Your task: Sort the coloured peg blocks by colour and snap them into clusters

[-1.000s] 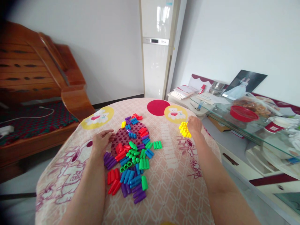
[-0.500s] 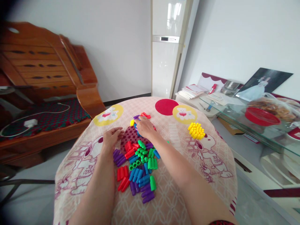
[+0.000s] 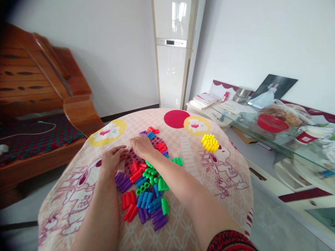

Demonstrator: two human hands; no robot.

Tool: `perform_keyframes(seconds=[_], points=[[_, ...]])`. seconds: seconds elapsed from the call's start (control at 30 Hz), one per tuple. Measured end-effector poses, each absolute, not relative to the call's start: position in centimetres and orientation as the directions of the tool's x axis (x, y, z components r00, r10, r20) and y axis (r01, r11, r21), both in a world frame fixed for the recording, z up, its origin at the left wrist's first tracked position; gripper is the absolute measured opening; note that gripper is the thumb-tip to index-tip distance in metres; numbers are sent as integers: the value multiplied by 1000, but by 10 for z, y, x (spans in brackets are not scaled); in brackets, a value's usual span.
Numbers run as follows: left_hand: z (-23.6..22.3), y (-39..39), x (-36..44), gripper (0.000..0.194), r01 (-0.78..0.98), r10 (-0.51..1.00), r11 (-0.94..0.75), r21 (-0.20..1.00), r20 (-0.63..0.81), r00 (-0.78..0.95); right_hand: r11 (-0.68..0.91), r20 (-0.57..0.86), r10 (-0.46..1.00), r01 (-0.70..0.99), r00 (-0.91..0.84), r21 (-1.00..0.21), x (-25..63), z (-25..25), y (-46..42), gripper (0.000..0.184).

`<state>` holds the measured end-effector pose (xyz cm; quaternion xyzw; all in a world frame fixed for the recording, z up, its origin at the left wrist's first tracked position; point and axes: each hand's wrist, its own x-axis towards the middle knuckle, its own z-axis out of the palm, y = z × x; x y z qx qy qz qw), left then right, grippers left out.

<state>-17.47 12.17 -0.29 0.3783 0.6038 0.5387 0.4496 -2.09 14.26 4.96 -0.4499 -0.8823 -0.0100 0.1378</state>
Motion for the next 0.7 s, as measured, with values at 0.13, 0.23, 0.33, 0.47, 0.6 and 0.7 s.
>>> perform_keyframes(seconds=[0.13,0.23,0.33,0.47,0.6,0.7], points=[[-3,122,-173,26,-47,937,121,992,-130,-323,519,406,832,787,-377,-334,28,62,117,29],[-4,122,-173,25,-55,941,104,993,-116,-319,423,497,856,751,-145,-508,92,65,103,28],[-6,123,-174,24,-55,945,83,995,-96,-312,248,547,827,785,135,-568,168,68,93,30],[-7,125,-174,23,-50,943,93,994,-104,-318,-140,547,696,835,465,-531,259,74,85,33],[-7,126,-173,22,-29,944,102,994,-106,-312,-381,460,672,804,580,-456,312,67,87,33],[-8,127,-174,22,-3,944,105,994,-101,-315,-423,449,700,829,555,-366,325,55,93,32]])
